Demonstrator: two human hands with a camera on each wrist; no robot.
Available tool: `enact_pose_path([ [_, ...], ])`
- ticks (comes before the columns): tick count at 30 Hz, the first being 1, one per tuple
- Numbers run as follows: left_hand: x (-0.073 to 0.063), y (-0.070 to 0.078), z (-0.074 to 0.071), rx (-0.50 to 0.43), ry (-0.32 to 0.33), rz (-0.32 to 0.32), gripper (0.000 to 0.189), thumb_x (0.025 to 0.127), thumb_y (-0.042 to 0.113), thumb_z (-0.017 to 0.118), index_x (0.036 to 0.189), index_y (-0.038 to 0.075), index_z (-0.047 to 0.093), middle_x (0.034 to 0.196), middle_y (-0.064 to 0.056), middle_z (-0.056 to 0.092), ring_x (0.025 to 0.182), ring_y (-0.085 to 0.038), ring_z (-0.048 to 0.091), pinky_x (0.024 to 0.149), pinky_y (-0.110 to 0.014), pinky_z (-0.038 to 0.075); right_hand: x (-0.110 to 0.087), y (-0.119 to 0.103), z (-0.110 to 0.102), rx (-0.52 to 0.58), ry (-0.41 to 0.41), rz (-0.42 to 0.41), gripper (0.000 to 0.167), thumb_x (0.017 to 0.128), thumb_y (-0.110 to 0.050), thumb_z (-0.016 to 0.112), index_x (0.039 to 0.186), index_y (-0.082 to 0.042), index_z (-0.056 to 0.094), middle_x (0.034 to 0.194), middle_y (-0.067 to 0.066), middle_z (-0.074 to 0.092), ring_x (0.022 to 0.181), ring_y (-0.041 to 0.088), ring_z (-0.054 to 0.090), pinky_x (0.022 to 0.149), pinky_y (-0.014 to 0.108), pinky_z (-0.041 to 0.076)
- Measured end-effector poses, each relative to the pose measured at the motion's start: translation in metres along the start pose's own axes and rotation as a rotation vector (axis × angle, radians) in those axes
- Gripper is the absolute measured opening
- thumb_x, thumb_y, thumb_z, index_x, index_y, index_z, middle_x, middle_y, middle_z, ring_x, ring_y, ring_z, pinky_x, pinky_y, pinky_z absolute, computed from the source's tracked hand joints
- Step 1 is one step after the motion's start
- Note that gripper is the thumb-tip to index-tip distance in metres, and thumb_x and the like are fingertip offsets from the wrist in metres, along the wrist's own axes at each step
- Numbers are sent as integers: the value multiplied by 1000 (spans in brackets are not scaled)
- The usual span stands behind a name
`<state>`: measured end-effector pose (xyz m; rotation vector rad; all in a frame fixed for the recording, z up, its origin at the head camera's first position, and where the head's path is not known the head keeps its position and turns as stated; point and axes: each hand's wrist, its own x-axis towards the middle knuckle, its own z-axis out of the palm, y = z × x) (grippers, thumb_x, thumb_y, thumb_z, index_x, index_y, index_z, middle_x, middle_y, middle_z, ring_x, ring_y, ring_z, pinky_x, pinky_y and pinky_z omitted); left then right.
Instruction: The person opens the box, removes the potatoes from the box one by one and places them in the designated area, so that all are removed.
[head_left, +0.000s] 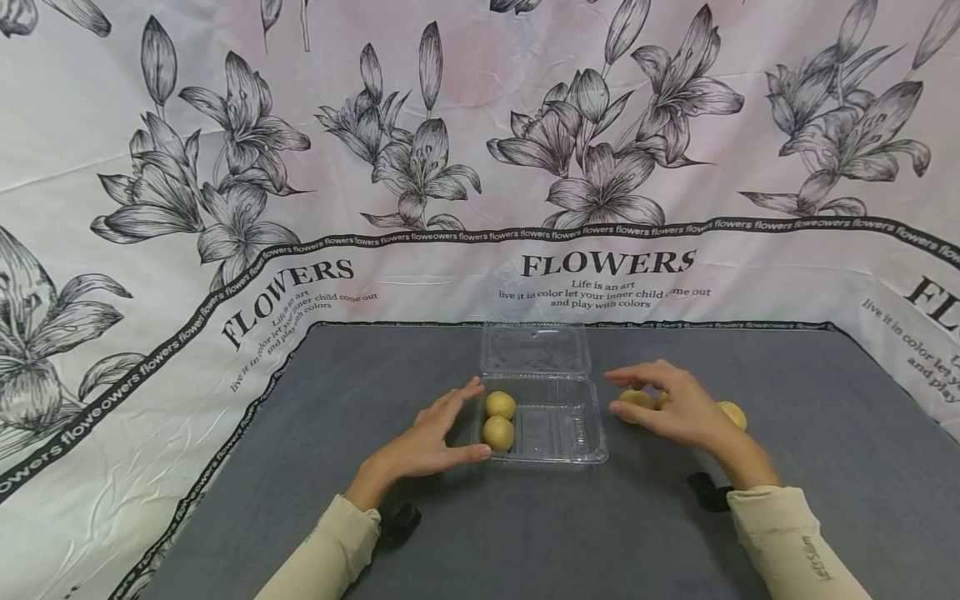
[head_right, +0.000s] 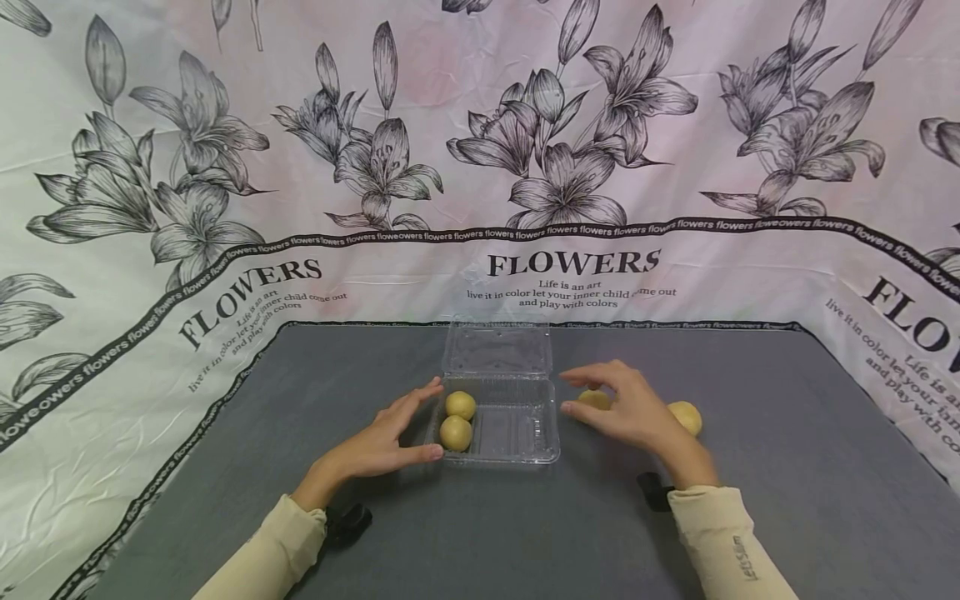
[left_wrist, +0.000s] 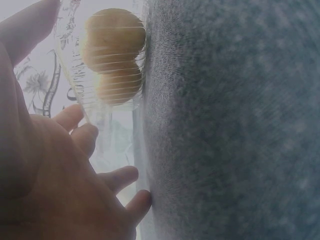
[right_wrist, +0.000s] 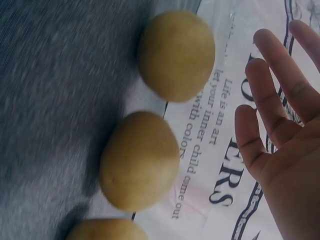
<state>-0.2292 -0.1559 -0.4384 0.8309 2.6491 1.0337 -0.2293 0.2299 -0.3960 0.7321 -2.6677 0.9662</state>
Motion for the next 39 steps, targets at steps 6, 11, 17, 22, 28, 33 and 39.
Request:
enact_pose_path([
  [6, 0, 2, -1, -2, -9, -11, 89, 93, 53, 68, 164, 26, 21, 173, 7, 8, 159, -34, 12, 120, -70, 13, 6, -1, 10, 0, -2, -53, 39, 88, -26, 82, 124, -13, 74, 113, 5, 75, 102, 27, 63, 90, 53, 51],
  [11, -1, 1, -1, -11, -8, -8, 89, 93, 52, 69, 164, 24, 21, 173, 7, 8, 159, -34, 12, 120, -70, 13, 11, -5, 15, -8, -1, -105, 38, 85, -23, 83, 121, -13, 75, 111, 4, 76, 99, 26, 63, 86, 49, 51],
  [17, -1, -1, 0, -7, -3, -9, 90, 93, 53, 69, 164, 26, 21, 173, 8, 8, 160, -32, 12, 120, -69, 13, 17, -11, 22, 3, -6, -165, 37, 85, -20, 83, 121, -15, 75, 111, 5, 76, 98, 24, 62, 85, 47, 51],
  [22, -1, 0, -1, -3, -5, -8, 90, 93, 53, 68, 164, 27, 20, 173, 10, 7, 160, -32, 11, 121, -68, 12, 20, -16, 28, 15, -38, -162, 39, 87, -23, 82, 125, -14, 73, 114, 5, 75, 98, 25, 61, 85, 49, 51],
  [28, 1, 1, -1, -2, -1, 4, 89, 93, 51, 69, 164, 25, 21, 173, 7, 9, 159, -34, 12, 120, -69, 13, 23, -21, 34, 32, -60, -152, 42, 87, -25, 82, 126, -13, 73, 113, 5, 74, 99, 25, 61, 85, 49, 51],
  [33, 1, 1, 0, -7, 3, 9, 90, 93, 52, 69, 164, 24, 22, 173, 6, 10, 159, -34, 13, 120, -70, 13, 26, -26, 40, 49, -78, -166, 42, 88, -27, 81, 127, -16, 72, 114, 5, 74, 99, 25, 61, 85, 49, 51],
  [39, 1, 0, 0, -2, -5, -10, 91, 92, 56, 68, 164, 27, 20, 173, 10, 8, 160, -32, 11, 120, -70, 13, 31, -35, 50, 86, -103, -209, 44, 87, -24, 82, 128, -12, 72, 119, 7, 74, 101, 28, 63, 88, 49, 49],
])
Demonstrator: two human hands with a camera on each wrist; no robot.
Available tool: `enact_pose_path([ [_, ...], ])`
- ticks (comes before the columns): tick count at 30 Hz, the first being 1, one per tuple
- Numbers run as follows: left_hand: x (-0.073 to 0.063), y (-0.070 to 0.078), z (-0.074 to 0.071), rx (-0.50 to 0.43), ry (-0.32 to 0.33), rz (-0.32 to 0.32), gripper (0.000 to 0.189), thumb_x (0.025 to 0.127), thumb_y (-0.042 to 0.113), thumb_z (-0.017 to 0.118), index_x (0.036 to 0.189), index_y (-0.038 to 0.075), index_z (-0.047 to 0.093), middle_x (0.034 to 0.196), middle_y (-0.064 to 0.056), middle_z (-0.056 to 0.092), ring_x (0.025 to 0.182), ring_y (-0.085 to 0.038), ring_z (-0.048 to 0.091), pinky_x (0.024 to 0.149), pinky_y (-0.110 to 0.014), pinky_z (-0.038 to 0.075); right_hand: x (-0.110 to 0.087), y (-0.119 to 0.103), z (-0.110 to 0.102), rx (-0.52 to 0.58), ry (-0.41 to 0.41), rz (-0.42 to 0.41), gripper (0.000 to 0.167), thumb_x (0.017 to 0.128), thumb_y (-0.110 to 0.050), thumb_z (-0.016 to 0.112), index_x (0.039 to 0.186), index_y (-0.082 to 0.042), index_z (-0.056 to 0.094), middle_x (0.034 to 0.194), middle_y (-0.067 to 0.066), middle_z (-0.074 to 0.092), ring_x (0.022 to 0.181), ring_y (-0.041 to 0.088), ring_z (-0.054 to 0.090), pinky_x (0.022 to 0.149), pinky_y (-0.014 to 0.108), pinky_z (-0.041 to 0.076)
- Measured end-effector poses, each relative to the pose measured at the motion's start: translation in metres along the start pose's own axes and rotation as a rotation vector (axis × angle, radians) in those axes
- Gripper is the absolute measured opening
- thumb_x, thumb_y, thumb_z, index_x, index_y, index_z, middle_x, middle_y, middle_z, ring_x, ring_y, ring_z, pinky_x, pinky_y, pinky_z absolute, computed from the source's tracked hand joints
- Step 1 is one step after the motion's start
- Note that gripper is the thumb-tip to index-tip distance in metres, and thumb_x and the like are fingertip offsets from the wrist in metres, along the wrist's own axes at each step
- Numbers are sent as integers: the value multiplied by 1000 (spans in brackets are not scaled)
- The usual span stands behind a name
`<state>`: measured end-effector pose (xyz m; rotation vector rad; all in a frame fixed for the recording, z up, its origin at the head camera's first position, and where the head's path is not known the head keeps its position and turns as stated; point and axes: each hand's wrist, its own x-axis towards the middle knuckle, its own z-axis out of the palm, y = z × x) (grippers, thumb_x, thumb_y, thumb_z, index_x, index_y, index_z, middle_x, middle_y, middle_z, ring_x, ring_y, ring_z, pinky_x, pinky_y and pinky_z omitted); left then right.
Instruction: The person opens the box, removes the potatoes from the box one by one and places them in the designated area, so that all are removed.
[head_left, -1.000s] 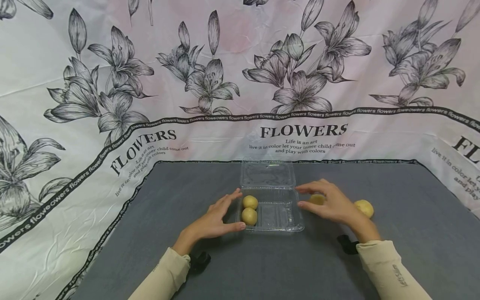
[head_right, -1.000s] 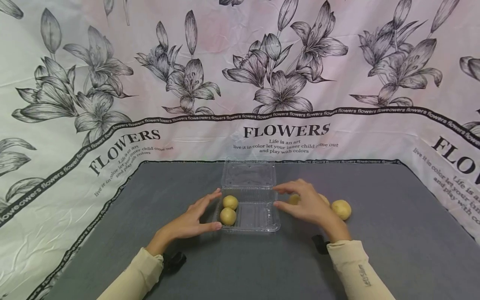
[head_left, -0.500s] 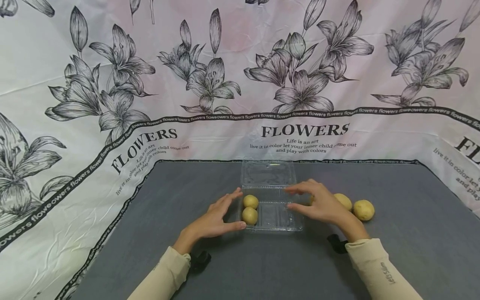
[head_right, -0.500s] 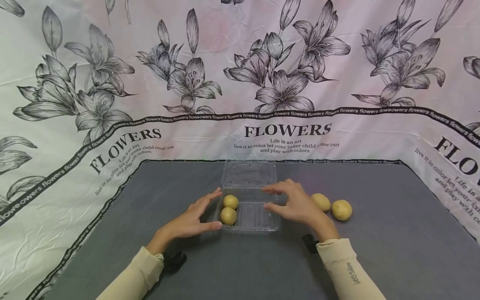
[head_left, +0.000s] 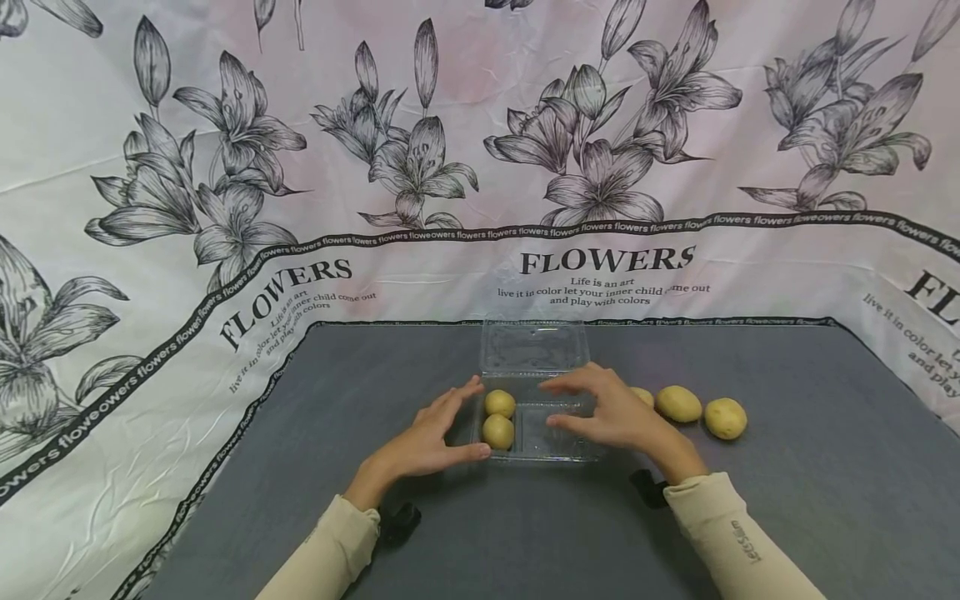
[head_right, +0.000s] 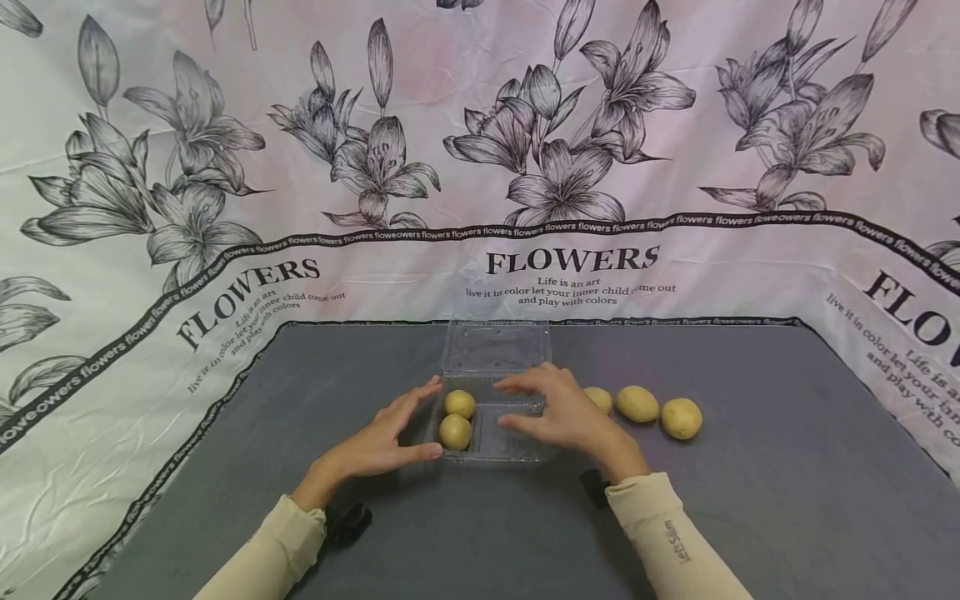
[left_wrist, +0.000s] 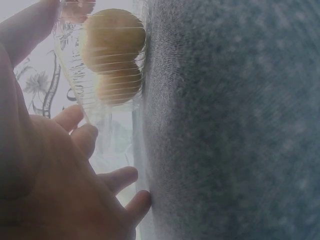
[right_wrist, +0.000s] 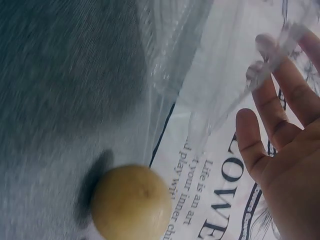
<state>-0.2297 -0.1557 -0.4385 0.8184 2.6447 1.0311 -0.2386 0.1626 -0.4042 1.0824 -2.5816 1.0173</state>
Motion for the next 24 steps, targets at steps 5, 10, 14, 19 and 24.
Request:
enact_pose_path([
  [5, 0, 0, 0, -4, 0, -5, 91, 93, 56, 67, 164, 27, 19, 173, 9, 8, 159, -33, 12, 120, -70, 13, 5, -6, 8, -5, -18, -27, 45, 86, -23, 83, 127, -10, 71, 119, 8, 75, 101, 28, 64, 87, 49, 48],
  [10, 0, 1, 0, -3, -3, -9, 91, 93, 56, 67, 164, 27, 19, 172, 11, 8, 160, -32, 11, 120, -70, 12, 9, -11, 15, 8, -41, -39, 46, 87, -22, 82, 129, -9, 70, 119, 10, 74, 101, 30, 66, 87, 51, 51],
  [14, 0, 1, 0, -2, -1, -7, 91, 93, 56, 68, 164, 26, 20, 172, 10, 9, 160, -32, 11, 120, -70, 12, 11, -13, 20, 25, -85, -21, 47, 89, -24, 80, 132, -9, 68, 121, 11, 72, 104, 30, 66, 89, 52, 52],
  [19, 0, 2, -1, -13, -6, -10, 92, 93, 56, 68, 164, 26, 19, 172, 10, 9, 160, -31, 10, 120, -70, 11, 12, -13, 25, 35, -113, -6, 48, 91, -25, 79, 134, -8, 66, 121, 11, 71, 105, 30, 65, 88, 51, 54],
  [24, 0, 3, -1, -7, -11, -16, 92, 92, 58, 67, 164, 27, 18, 172, 10, 8, 160, -31, 10, 121, -69, 11, 13, -15, 30, 25, -120, 2, 47, 91, -26, 78, 134, -11, 66, 117, 10, 72, 103, 29, 65, 86, 48, 53],
])
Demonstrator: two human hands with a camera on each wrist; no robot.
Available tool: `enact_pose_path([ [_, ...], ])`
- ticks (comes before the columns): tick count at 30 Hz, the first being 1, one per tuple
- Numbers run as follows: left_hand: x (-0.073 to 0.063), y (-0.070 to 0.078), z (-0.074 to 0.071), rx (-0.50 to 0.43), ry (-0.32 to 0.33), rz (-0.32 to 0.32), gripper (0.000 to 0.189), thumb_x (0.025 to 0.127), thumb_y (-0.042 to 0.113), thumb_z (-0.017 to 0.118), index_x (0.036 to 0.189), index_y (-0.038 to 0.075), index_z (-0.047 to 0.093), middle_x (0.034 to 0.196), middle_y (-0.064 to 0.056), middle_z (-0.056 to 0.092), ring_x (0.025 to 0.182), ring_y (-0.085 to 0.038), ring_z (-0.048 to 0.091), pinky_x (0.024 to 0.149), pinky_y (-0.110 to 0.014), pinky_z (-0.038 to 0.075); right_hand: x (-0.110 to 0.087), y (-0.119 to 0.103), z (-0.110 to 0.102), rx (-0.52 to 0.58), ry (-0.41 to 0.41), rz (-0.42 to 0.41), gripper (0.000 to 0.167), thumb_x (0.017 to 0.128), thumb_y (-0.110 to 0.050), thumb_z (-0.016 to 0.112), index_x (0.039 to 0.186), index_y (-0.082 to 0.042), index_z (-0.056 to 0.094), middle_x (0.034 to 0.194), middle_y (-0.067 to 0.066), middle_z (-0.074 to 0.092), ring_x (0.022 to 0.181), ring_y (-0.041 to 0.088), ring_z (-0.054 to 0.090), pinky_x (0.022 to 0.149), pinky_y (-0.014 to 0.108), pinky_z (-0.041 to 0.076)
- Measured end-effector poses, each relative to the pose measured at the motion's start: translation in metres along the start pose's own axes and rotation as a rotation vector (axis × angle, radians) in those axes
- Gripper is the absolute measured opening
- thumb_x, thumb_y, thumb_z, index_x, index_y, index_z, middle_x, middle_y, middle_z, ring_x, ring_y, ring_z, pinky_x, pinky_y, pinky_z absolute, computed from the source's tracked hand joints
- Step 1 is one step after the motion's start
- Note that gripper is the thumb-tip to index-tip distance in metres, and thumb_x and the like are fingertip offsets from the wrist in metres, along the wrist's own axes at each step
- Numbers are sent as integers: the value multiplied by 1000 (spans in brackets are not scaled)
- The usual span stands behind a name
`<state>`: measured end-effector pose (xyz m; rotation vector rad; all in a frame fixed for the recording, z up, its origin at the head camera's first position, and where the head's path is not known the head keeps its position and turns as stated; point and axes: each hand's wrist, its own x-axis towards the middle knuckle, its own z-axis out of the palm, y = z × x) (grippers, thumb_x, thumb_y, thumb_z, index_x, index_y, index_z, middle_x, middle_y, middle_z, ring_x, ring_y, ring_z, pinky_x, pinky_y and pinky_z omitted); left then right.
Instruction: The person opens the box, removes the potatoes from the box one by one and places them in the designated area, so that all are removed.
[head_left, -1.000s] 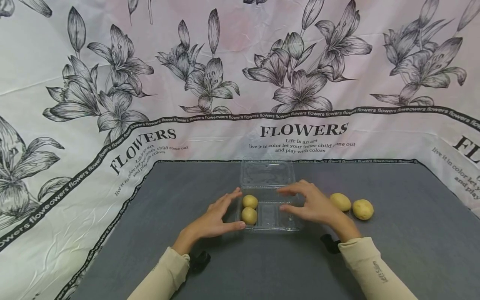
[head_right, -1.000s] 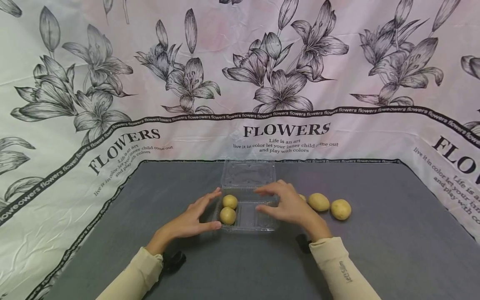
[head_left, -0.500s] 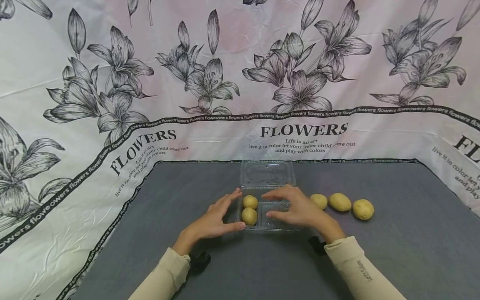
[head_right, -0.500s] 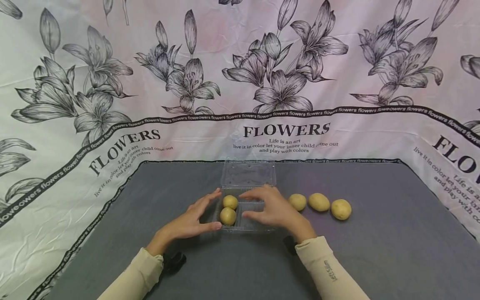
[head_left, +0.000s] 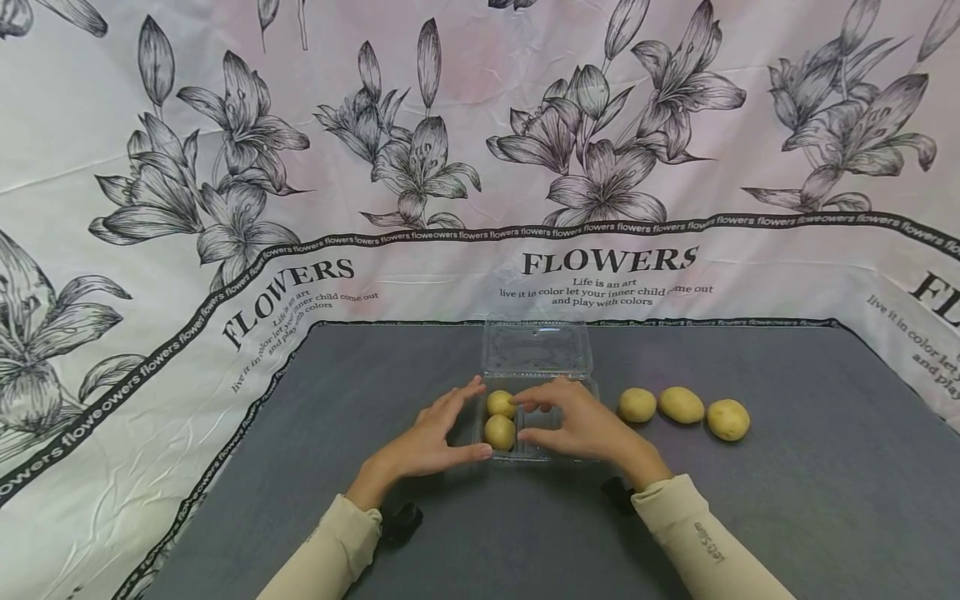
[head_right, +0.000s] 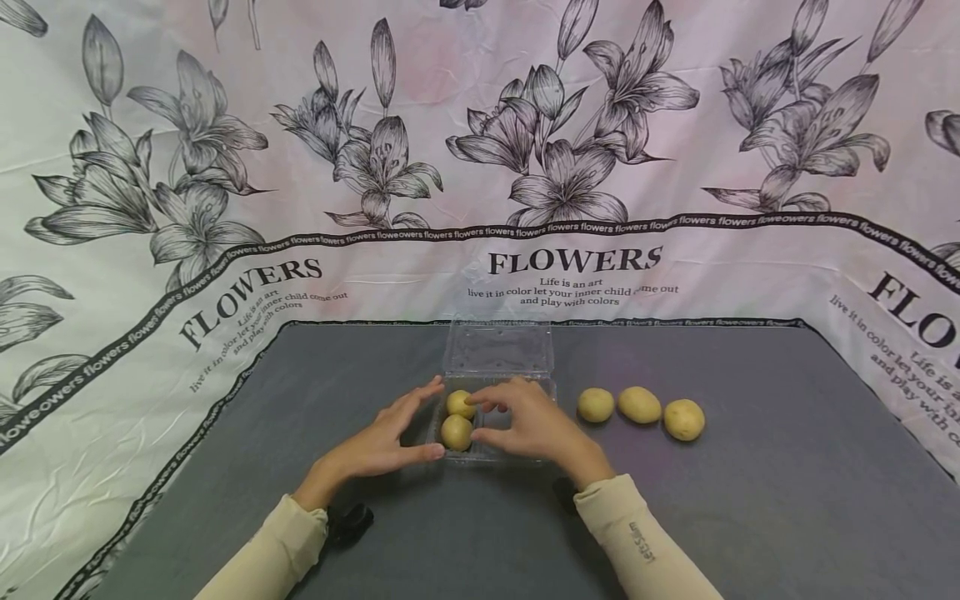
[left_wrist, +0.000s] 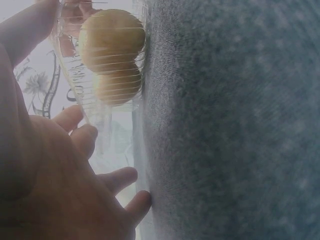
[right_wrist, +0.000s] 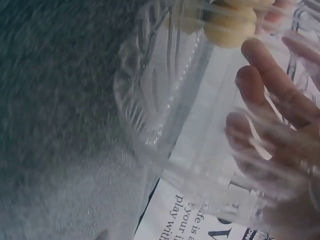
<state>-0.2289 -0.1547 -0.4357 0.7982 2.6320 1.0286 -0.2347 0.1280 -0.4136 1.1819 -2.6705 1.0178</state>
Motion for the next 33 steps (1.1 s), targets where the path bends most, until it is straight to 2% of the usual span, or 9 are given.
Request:
enact_pose_path([
  [8, 1, 0, 0, 12, -1, -3, 92, 92, 59, 66, 164, 26, 20, 172, 10, 7, 160, -31, 11, 121, -70, 10, 6, -2, 7, 6, -7, -15, 46, 91, -29, 79, 132, -10, 68, 119, 7, 74, 101, 28, 65, 83, 46, 54],
  [17, 2, -1, 1, 15, -1, -5, 93, 92, 61, 66, 164, 28, 19, 172, 12, 6, 160, -32, 10, 120, -70, 11, 11, -3, 14, 16, -12, -2, 46, 89, -29, 81, 130, -11, 69, 114, 3, 76, 98, 24, 65, 81, 40, 53],
  [22, 3, -2, 1, 12, -4, -2, 92, 92, 62, 65, 164, 30, 18, 172, 12, 6, 160, -33, 8, 120, -71, 10, 12, -3, 15, 21, -34, 9, 45, 90, -28, 80, 130, -11, 69, 113, 2, 76, 97, 22, 67, 78, 35, 52],
  [28, 2, -3, 1, 4, -9, -2, 92, 92, 62, 65, 164, 30, 18, 172, 13, 6, 160, -33, 8, 120, -71, 10, 14, -2, 16, 39, -77, 7, 45, 91, -26, 79, 131, -9, 68, 109, 5, 74, 93, 24, 67, 80, 40, 56],
  [33, 1, -2, 1, 1, -9, -1, 92, 92, 62, 65, 164, 29, 18, 172, 13, 6, 160, -32, 9, 120, -71, 10, 19, 0, 18, 85, -120, -1, 46, 92, -24, 78, 133, -6, 66, 116, 8, 74, 98, 24, 72, 84, 37, 59],
])
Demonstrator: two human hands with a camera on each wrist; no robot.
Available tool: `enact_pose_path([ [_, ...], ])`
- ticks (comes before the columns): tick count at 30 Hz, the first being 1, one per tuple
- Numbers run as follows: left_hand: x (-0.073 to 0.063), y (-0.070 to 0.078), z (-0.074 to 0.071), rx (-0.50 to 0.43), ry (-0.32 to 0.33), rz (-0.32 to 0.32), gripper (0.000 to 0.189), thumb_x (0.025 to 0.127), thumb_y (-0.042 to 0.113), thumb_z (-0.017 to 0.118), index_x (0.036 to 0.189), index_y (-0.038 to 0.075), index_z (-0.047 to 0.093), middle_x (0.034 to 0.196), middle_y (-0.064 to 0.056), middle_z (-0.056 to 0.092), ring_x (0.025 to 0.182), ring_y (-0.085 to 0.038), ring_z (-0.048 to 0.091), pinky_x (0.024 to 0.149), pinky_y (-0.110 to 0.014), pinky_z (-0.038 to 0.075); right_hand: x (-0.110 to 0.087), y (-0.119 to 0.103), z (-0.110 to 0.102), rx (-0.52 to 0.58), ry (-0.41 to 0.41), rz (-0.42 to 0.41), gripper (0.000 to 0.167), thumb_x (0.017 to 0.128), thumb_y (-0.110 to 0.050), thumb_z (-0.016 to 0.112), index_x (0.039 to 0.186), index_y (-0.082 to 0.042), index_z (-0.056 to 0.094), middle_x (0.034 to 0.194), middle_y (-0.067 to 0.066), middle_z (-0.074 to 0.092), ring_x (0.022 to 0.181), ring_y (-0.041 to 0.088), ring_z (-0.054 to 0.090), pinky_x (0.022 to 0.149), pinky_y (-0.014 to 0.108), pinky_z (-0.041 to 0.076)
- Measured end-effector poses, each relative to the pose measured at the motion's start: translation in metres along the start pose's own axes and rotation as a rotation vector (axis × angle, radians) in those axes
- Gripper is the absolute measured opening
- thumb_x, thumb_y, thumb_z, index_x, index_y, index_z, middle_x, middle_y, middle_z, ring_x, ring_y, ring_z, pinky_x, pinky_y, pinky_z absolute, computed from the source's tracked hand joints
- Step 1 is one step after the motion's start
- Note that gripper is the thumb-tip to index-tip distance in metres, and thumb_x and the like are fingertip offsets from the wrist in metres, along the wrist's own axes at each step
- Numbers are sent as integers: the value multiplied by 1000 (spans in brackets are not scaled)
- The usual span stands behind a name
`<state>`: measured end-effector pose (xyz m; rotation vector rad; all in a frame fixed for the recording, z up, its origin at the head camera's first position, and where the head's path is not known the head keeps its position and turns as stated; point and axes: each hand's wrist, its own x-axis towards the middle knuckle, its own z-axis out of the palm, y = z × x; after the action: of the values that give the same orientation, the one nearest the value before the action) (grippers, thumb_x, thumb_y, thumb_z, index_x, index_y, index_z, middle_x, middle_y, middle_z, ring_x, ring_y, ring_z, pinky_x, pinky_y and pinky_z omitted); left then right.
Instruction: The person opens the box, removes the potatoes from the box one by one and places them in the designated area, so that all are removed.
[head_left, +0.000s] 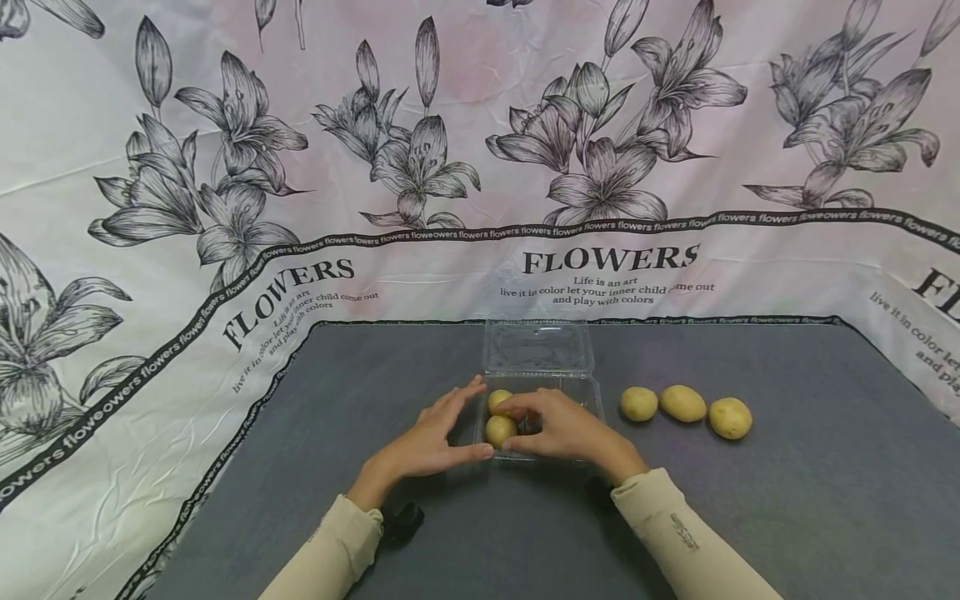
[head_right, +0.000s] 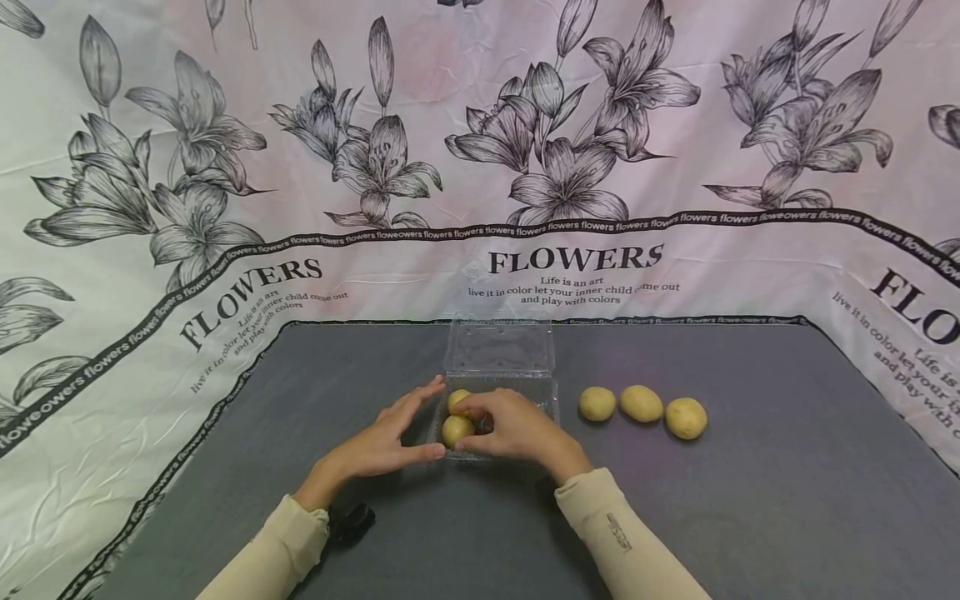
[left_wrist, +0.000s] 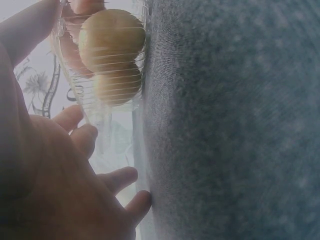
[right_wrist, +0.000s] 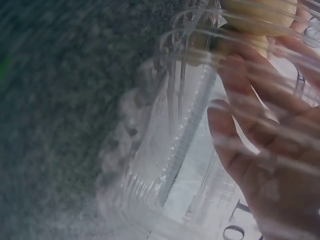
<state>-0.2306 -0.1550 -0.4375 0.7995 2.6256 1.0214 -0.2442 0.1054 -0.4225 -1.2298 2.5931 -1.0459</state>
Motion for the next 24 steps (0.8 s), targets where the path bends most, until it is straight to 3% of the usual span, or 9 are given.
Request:
enact_pose_path([
  [7, 0, 0, 0, 1, 2, 5, 91, 93, 62, 64, 164, 29, 18, 173, 11, 6, 160, -32, 9, 120, -70, 10, 4, 2, 1, 60, -30, 23, 49, 91, -21, 78, 135, -5, 64, 126, 13, 71, 107, 26, 73, 88, 36, 60],
  [24, 0, 0, 0, 4, 5, -1, 92, 92, 63, 65, 164, 29, 18, 173, 10, 6, 160, -32, 9, 120, -71, 10, 5, 4, 3, 94, -32, 36, 48, 91, -21, 79, 135, -6, 65, 124, 12, 72, 105, 23, 72, 87, 33, 59],
])
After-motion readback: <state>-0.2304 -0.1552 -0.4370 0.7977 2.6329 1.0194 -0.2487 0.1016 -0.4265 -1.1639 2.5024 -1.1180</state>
